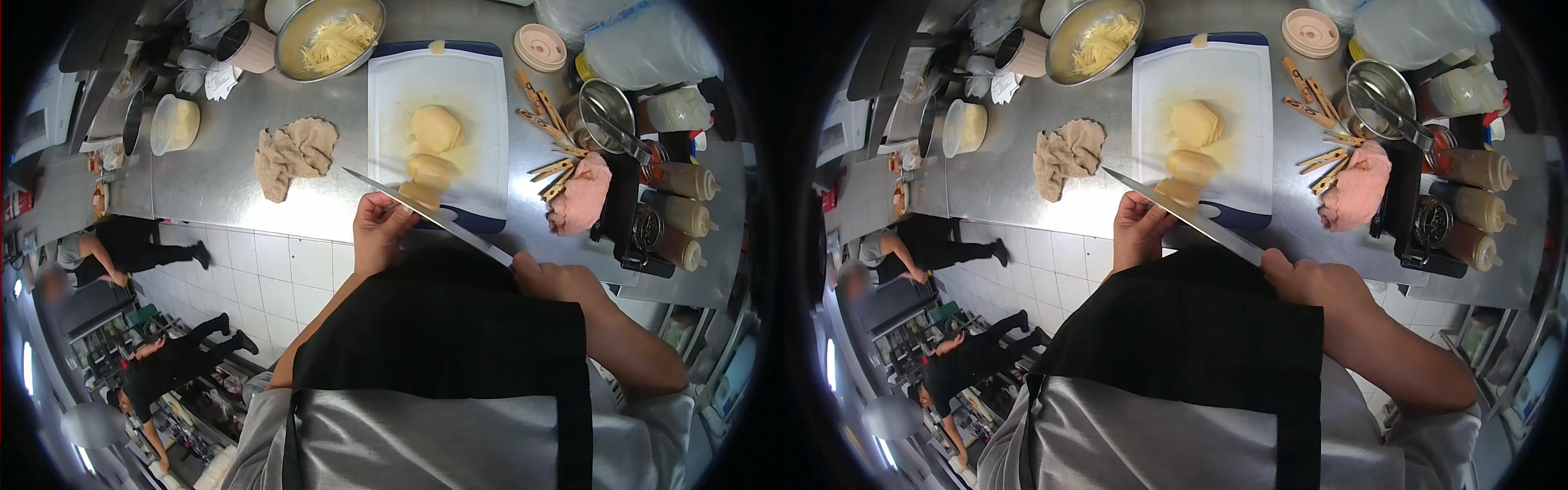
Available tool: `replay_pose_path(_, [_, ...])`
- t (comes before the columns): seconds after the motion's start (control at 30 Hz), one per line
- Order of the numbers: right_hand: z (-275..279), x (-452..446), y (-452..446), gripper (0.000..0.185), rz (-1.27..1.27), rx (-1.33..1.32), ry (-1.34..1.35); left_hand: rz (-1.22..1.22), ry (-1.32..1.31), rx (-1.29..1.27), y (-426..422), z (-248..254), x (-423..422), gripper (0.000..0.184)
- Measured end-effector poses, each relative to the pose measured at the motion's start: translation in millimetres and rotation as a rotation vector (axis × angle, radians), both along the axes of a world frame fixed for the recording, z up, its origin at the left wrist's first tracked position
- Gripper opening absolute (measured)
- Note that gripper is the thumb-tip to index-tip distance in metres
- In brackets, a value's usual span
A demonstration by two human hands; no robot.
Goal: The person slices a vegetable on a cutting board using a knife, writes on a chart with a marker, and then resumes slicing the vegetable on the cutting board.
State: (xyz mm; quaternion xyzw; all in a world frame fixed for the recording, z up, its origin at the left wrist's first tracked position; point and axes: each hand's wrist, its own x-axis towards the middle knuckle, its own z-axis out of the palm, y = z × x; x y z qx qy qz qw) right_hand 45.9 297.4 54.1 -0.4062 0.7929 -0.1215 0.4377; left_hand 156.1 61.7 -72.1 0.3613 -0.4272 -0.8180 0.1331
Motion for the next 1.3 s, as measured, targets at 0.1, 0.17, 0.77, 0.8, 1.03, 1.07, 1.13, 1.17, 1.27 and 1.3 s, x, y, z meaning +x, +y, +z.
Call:
replay_pose_path(0.1, [6.2, -0.8, 0.2, 0.028, -0.004, 0.0, -0.005, 0.001, 0.007, 0.007, 0.3, -1.5, -0.1, 0.028])
replay_pose_path(0.17, [5.9, -0.3, -0.6, 0.029, -0.003, -0.006, -0.002, 0.001, 0.017, 0.013, -0.1, -1.9, 0.0, 0.028])
replay_pose_path(0.77, [-6.9, -5.0, -21.1, 0.033, 0.043, 0.073, -0.053, 0.017, 0.003, 0.024, -1.0, -1.1, -0.8, 0.028])
replay_pose_path(0.8, [-9.3, -4.6, -22.7, 0.034, 0.042, 0.089, -0.051, 0.018, 0.012, 0.025, -0.7, -1.2, -0.9, 0.028])
replay_pose_path(1.03, [-17.2, -8.7, -38.9, 0.035, 0.084, 0.044, 0.025, -0.022, 0.026, -0.05, 3.1, 0.3, -2.4, 0.027])
replay_pose_path(1.07, [-23.1, -9.5, -42.3, 0.035, 0.075, 0.061, 0.023, -0.021, 0.009, -0.05, 2.7, 0.6, -2.7, 0.027])
replay_pose_path(1.13, [-37.6, -12.1, -49.0, 0.034, 0.06, 0.1, 0.016, -0.015, -0.03, -0.045, 2.9, 1.3, -2.9, 0.027])
replay_pose_path(1.17, [-45.2, -12.9, -49.4, 0.033, 0.057, 0.072, 0.032, -0.024, -0.043, -0.053, 2.9, 1.9, -3.0, 0.025])
replay_pose_path(1.27, [-60.4, -16.9, -50.3, 0.031, 0.054, 0.03, 0.067, -0.038, -0.075, -0.07, 1.5, 2.0, -4.5, 0.021])
replay_pose_path(1.3, [-61.9, -18.0, -51.6, 0.031, 0.05, 0.043, 0.069, -0.04, -0.081, -0.072, 0.9, 1.4, -5.4, 0.022])
